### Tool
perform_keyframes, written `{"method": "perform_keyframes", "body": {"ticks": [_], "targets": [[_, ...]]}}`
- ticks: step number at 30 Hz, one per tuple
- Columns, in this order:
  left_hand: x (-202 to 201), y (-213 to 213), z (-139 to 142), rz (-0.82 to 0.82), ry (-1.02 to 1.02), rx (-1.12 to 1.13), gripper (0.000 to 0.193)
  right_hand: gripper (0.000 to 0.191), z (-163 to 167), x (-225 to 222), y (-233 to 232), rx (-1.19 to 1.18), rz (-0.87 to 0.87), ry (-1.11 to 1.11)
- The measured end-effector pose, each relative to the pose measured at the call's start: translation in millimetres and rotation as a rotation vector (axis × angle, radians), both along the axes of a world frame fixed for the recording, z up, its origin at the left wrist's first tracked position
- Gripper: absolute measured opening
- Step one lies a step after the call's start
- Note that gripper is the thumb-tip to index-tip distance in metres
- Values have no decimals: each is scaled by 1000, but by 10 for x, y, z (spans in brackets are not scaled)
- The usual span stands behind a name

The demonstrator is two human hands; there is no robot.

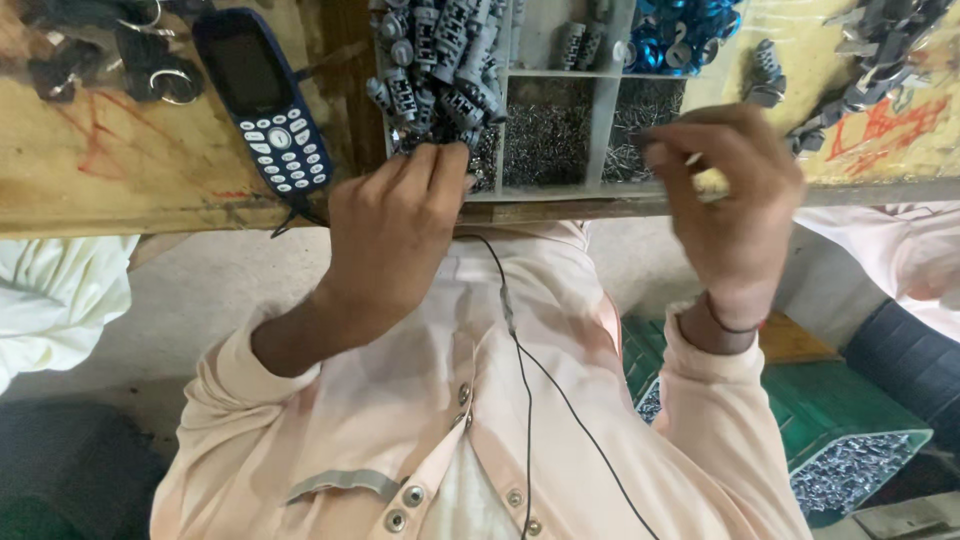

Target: The person sits at a workbench assembling small spray-nozzle components by hand. They pick black and blue plastic parts and springs from a compartment tray, fit the parts together, and place the finished assemblies on the table, repeating the cycle.

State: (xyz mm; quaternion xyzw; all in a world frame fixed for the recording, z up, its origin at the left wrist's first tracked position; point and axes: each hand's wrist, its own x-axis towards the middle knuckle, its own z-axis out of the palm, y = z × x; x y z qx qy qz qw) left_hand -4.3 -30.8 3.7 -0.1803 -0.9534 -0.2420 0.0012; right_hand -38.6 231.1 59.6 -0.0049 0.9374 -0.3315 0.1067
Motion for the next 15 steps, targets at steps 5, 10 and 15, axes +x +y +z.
{"method": "perform_keyframes", "body": {"ticks": [5,10,15], "targets": [[-10,6,9,-57,0,-131,11,16,-260,-131,-359,294,664,217],[-6,-33,12,-52,37,-101,13,17,-399,-121,-327,255,652,229],[-30,-62,7,-96,10,-173,12,16,-326,-93,-305,189,593,221]]}}
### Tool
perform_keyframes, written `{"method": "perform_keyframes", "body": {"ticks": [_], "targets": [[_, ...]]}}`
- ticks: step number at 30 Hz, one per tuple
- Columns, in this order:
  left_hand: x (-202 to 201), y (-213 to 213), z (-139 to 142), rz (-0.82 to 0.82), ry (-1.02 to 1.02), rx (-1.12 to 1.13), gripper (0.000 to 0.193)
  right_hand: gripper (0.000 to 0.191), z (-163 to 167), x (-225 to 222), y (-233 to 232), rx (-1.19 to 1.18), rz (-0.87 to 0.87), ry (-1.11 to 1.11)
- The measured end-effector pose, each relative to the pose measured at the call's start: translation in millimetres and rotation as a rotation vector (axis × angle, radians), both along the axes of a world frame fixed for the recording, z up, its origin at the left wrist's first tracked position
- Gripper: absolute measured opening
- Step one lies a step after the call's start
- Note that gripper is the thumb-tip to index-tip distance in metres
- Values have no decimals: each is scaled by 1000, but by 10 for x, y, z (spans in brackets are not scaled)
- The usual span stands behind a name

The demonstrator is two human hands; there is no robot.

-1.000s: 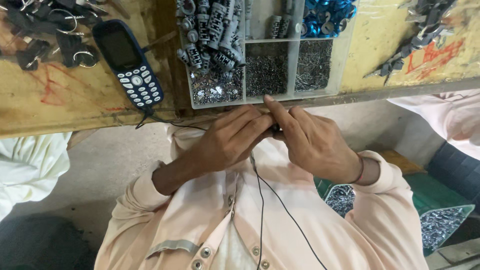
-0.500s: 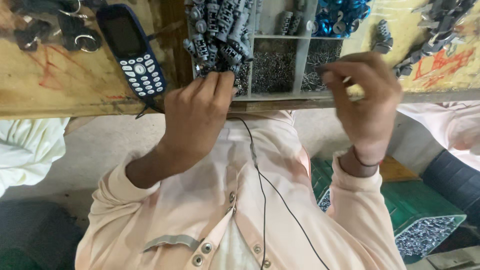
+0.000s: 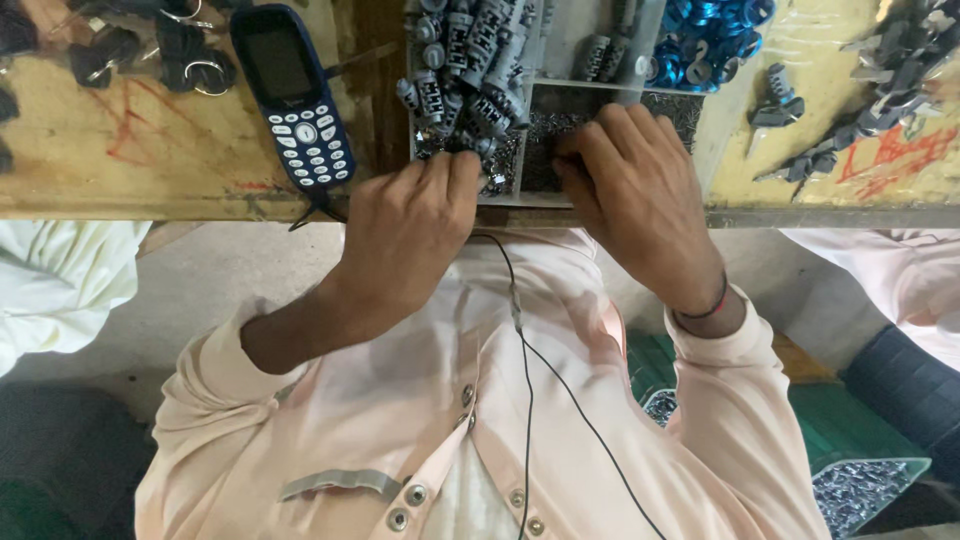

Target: The person sits at a workbench assembling small spray-nozzle components by hand. They pick black and blue plastic parts and springs from a compartment tray, fit the parts together, and place the finished assemblies on the table, repeating the cycle.

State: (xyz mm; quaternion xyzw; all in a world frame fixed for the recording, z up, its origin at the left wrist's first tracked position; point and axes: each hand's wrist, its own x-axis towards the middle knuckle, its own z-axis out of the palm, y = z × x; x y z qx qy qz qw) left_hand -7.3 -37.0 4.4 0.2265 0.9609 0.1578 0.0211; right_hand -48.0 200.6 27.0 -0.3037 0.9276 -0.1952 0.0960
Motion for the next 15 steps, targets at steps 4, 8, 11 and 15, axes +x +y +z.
{"method": "perform_keyframes", "body": {"ticks": [4,8,11,15], "targets": [[40,-49,35,76,-6,144,12,15,38,26,-1,-132,-118,-108],[62,-73,28,117,18,120,15,14,-4,77,-3,-253,-244,-184],[23,-88,7,74,5,36,13,11,-38,101,-8,-260,-265,-148],[-20,-130,38,41,4,86,11,12,-32,111,-1,-293,-272,-157]]}}
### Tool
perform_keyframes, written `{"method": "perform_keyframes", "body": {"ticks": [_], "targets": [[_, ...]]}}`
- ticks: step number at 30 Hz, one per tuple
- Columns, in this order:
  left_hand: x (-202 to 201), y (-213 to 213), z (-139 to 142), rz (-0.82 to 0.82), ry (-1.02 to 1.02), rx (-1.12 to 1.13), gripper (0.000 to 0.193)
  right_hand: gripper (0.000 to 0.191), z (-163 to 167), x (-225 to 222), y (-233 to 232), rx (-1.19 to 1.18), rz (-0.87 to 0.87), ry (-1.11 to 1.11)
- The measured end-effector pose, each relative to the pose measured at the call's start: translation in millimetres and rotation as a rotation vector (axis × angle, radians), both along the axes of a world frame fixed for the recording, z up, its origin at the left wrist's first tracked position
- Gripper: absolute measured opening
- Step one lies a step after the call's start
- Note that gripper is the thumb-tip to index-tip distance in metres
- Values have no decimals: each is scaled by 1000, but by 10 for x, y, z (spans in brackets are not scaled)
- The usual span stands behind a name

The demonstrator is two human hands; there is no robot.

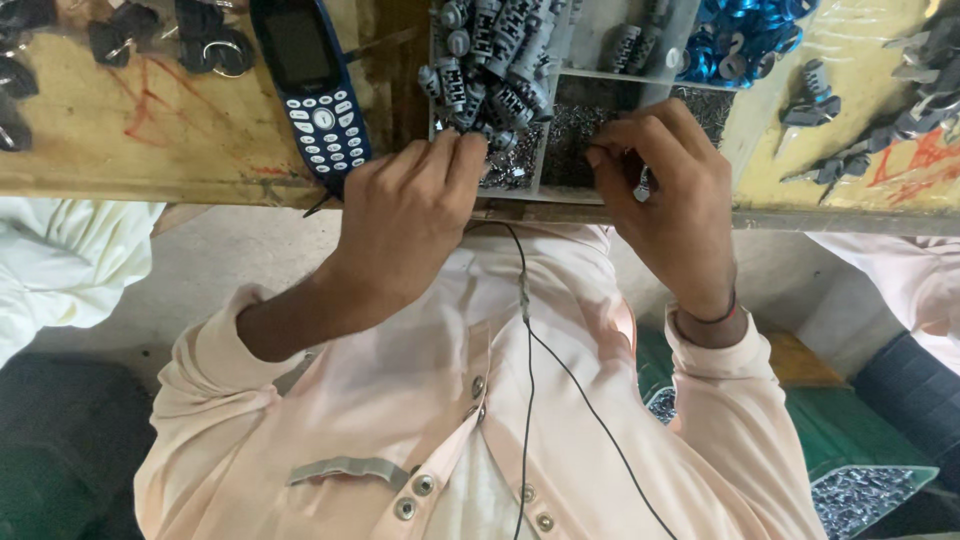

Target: The person sits at a workbench assembling small spray-nozzle components by hand. They pick black and blue plastic parts and springs from a compartment tray, fit the parts together, and place the finished assemblies on the table, repeating the cycle.

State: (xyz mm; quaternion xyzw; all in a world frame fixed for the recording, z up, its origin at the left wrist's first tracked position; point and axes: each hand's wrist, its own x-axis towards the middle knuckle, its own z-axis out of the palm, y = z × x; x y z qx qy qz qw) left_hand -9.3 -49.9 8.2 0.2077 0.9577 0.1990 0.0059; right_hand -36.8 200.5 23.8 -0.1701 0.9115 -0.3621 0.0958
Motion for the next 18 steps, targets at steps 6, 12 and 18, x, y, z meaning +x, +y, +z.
{"method": "perform_keyframes", "body": {"ticks": [6,12,18], "targets": [[53,-65,62,67,-87,428,20,13,18,20,38,-79,-102,-93],[79,-29,32,126,-177,534,15,12,-4,37,74,-158,-89,-86],[111,-79,52,194,-210,616,18,10,-33,55,99,-170,-126,-160]]}}
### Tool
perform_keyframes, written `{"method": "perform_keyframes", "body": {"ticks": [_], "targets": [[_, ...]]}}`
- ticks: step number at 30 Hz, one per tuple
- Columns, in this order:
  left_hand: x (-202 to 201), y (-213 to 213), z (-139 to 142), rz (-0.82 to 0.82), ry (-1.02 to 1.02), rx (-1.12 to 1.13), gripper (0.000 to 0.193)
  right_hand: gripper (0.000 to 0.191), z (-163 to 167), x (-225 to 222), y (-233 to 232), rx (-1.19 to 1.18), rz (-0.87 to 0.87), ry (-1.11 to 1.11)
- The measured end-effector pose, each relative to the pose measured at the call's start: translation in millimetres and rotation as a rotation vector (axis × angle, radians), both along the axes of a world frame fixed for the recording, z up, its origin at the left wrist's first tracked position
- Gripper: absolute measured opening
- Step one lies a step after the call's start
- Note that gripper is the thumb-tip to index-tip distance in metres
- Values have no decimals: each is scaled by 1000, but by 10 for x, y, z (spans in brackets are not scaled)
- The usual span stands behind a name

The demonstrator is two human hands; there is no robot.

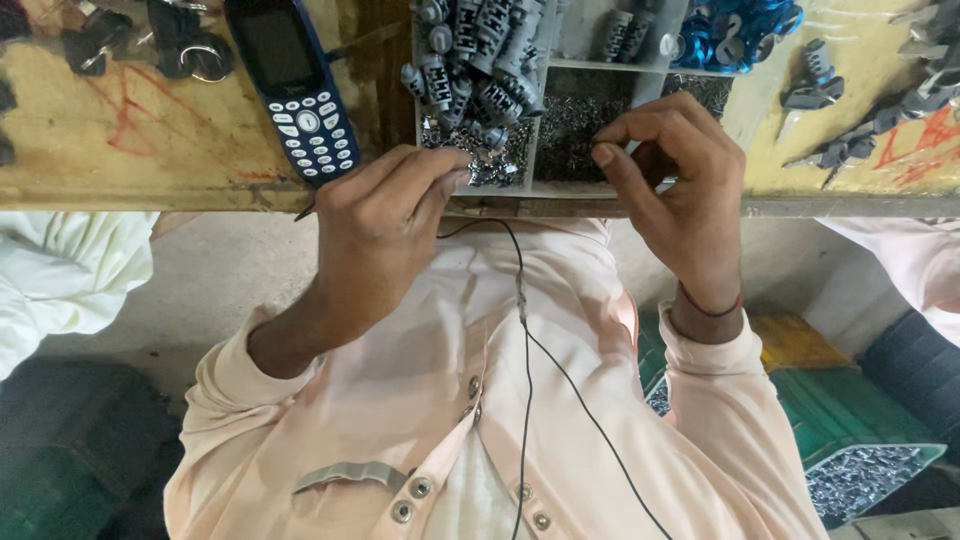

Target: The person sits at a workbench assembling small spray-nozzle components by hand. They pick black and blue plastic parts and springs from a compartment tray, fit the parts together, and place the finished assemblies on the table, repeating the cycle.

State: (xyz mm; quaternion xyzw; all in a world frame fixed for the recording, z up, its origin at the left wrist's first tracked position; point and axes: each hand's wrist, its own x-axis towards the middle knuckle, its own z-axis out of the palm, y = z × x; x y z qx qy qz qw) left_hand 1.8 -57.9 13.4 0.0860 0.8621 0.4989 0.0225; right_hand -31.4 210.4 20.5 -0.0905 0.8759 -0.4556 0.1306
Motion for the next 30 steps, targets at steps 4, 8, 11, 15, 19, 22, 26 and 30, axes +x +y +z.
{"method": "perform_keyframes", "body": {"ticks": [4,8,11,15,19,22,26,30], "targets": [[-8,-16,31,25,-102,63,18,7,-18,19,26,-41,-15,-47],[-27,75,64,29,-170,281,16,9,-24,49,58,-303,-104,-290],[-23,293,30,32,-220,562,20,6,-20,84,86,-633,-206,-559],[3,559,-59,2,-147,581,15,10,-35,135,117,-760,-150,-601],[-7,657,-117,2,-302,827,15,12,-67,175,128,-800,-162,-606],[-11,634,-108,-15,-245,763,19,11,-85,200,108,-843,-166,-615],[-11,568,-90,-92,-150,729,23,10,-57,211,95,-806,-140,-631],[-7,552,-78,-130,-190,744,22,10,53,191,143,-703,-104,-666]]}}
